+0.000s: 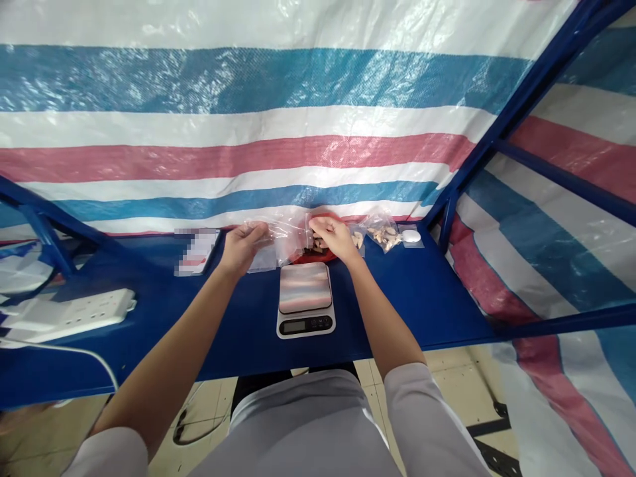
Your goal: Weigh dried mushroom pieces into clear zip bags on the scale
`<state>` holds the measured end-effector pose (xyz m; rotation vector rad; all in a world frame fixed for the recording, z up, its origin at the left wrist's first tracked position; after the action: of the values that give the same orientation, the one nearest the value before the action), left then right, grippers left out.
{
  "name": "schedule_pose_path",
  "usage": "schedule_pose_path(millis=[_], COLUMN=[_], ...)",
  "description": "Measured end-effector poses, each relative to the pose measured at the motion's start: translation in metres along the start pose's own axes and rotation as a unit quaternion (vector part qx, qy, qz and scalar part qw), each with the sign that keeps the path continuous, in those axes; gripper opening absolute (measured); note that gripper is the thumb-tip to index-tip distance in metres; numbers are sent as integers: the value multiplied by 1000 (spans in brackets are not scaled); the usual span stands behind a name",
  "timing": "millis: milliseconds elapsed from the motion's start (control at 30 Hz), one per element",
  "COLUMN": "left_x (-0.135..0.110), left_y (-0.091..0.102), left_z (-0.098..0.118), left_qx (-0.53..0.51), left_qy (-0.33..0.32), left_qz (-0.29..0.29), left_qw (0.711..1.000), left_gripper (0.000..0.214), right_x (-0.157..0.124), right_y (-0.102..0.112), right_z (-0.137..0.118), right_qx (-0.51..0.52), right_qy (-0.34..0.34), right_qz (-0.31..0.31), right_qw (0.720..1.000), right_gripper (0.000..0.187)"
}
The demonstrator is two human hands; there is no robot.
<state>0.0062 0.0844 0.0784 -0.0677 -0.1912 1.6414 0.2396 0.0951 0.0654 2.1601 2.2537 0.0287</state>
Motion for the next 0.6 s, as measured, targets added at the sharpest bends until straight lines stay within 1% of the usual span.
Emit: schedule_pose_path(millis=[133, 200, 300, 433, 533, 600], left_x=[-18, -25, -34, -46, -54, -59], left_y=[14, 19, 24, 32, 43, 57], left_z=[-22, -31, -42, -55, -64, -68], left_qx=[-63, -68, -74, -91, -80, -43], left_qy=[20, 27, 41, 60, 55, 30], left_qz=[90, 114, 127, 135, 143, 157], left_qw=[994, 991, 988, 985, 985, 986], left_gripper=[52, 52, 51, 47, 46, 46], right_x=[-8, -7, 1, 22, 36, 43], right_y=[-24, -32, -41, -55, -69, -81], right_z=[-6, -7, -7, -3, -12, -22], right_qx=[-3, -15, -49, -121, -173, -210], right_qy=[-6, 3, 50, 97, 141, 157], right_qz=[-31, -30, -24, -52, -88, -119], right_qw=[999, 999, 997, 987, 971, 958], right_gripper=[44, 44, 40, 22, 17, 17])
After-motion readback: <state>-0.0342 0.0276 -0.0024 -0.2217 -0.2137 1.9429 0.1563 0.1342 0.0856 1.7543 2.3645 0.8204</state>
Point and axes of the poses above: each hand's wrist, its own x-axis towards the middle knuckle, its own y-axis out of the back of the hand, z = x × y, the point moved 7 cm from there along x, towards the middle knuckle, and after that the axes turned 2 degrees about x, right-handed, at the moved point
